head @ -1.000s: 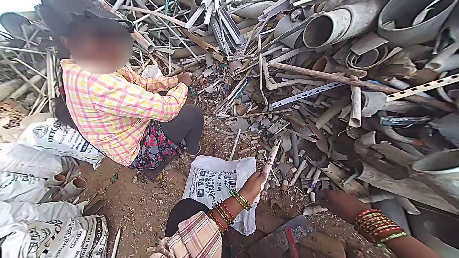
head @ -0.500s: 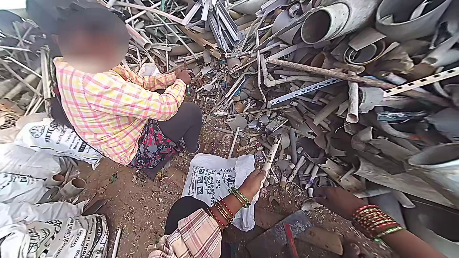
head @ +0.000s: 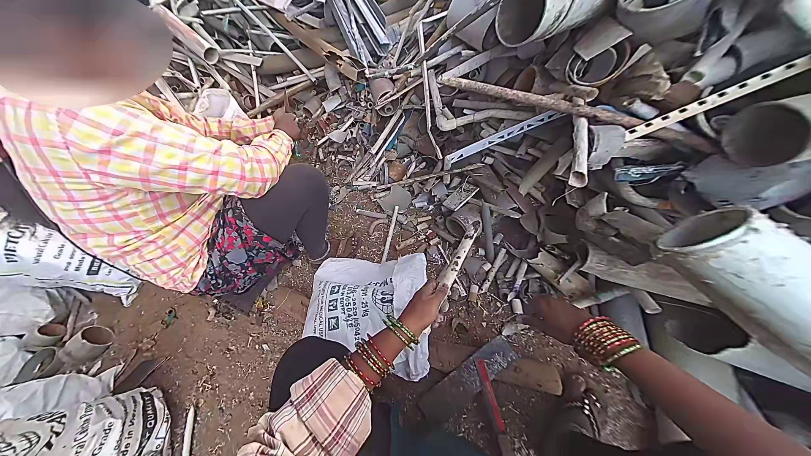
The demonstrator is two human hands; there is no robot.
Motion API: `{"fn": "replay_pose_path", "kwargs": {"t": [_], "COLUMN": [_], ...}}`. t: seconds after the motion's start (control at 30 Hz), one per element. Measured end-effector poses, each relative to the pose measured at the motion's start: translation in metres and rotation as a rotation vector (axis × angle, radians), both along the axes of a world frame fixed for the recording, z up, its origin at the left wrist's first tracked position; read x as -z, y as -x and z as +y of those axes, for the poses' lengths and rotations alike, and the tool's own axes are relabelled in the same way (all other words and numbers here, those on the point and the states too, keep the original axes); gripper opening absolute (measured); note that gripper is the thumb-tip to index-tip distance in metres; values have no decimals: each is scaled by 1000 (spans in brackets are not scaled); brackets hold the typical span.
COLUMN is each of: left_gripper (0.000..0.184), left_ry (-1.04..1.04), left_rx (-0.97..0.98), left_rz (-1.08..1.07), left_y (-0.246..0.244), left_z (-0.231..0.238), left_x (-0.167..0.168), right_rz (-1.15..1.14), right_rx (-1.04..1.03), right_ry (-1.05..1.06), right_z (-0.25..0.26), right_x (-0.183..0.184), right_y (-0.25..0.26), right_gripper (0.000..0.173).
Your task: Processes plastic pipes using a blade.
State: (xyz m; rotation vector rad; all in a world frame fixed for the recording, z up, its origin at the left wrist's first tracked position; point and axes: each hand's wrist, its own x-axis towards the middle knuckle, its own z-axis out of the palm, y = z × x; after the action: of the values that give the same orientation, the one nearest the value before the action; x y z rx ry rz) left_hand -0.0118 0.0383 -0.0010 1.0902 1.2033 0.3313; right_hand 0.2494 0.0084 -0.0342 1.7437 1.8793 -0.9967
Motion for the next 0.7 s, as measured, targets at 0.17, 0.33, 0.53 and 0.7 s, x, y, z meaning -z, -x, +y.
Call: {"fn": "replay_pose_path", "kwargs": {"t": [0.17, 0.33, 0.53, 0.7], "left_gripper": [37, 40, 40, 44], "left_ry": [-161, -255, -320, -335], "left_rx": [253, 506, 544, 541], "left_rz": [269, 479, 487, 479], "left_y": [-2, -5, -12, -13], "left_z": [2, 1, -6, -10], "left_x": [2, -2, -7, -9], "right_rz": [-47, -115, -206, -109], "right_rx": [61, 65, 80, 293], "right_ry": [39, 147, 250, 443], "right_z": [-11, -37, -81, -103], "right_x": [20, 64, 163, 96], "right_y": [-4, 0, 20, 96], "right_gripper": [34, 36, 33, 43]}}
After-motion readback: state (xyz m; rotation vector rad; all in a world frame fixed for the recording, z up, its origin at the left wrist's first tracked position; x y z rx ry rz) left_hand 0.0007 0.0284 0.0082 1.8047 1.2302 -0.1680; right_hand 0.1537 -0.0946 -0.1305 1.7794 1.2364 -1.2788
